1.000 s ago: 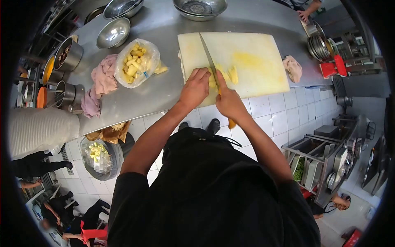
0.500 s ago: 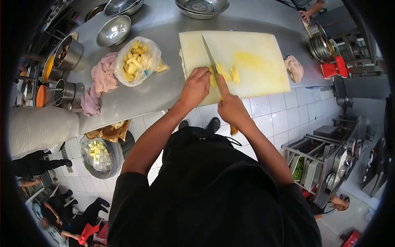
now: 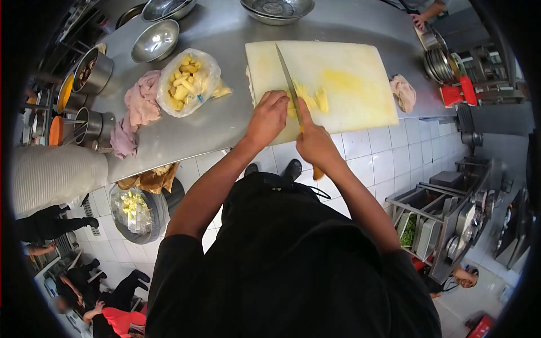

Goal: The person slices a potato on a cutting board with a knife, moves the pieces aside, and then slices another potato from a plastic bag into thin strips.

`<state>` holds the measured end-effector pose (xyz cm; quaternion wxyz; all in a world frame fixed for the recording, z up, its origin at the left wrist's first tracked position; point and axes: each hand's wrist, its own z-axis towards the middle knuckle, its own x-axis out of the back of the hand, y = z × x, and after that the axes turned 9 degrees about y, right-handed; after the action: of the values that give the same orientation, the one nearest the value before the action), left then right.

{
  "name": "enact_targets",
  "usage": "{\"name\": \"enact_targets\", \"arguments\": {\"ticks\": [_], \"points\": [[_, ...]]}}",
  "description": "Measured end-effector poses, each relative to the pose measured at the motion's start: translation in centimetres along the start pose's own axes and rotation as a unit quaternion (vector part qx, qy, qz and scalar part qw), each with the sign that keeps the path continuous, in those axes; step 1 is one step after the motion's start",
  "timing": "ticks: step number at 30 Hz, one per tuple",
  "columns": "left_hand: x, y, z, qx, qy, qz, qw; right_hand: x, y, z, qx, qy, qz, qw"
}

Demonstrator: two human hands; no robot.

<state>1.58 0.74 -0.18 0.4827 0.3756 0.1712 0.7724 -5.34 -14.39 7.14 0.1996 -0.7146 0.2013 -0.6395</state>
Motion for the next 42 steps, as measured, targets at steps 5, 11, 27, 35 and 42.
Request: {"name": "enact_targets", "arguments": {"ticks": [5, 11, 27, 35, 42], "points": [[0.0, -0.3, 0.0, -0.005, -0.006, 0.002, 1.000, 4.0, -2.8, 3.4, -0.103, -0.093, 0.105, 0.985], [0.1, -0.2, -0.1, 0.000, 0.006, -0.001, 1.000, 4.5, -3.0, -1.0, -0.084, -0.095, 0.029, 0.992], [0.1, -0.1, 0.0, 0.012, 0.016, -0.011, 1.000, 3.1, -2.2, -1.3, -0.066, -0.062, 0.026, 0.996], [0.0, -0.3, -0.1, 0.011, 0.004, -0.016, 1.000, 4.2, -3.3, 3.2, -0.114, -0.095, 0.117, 0.982], [0.2, 0.0, -0.1, 0.017, 0.030, -0.011, 0.999, 4.7, -3.4, -1.5, -0.094, -0.102, 0.039, 0.990]]}}
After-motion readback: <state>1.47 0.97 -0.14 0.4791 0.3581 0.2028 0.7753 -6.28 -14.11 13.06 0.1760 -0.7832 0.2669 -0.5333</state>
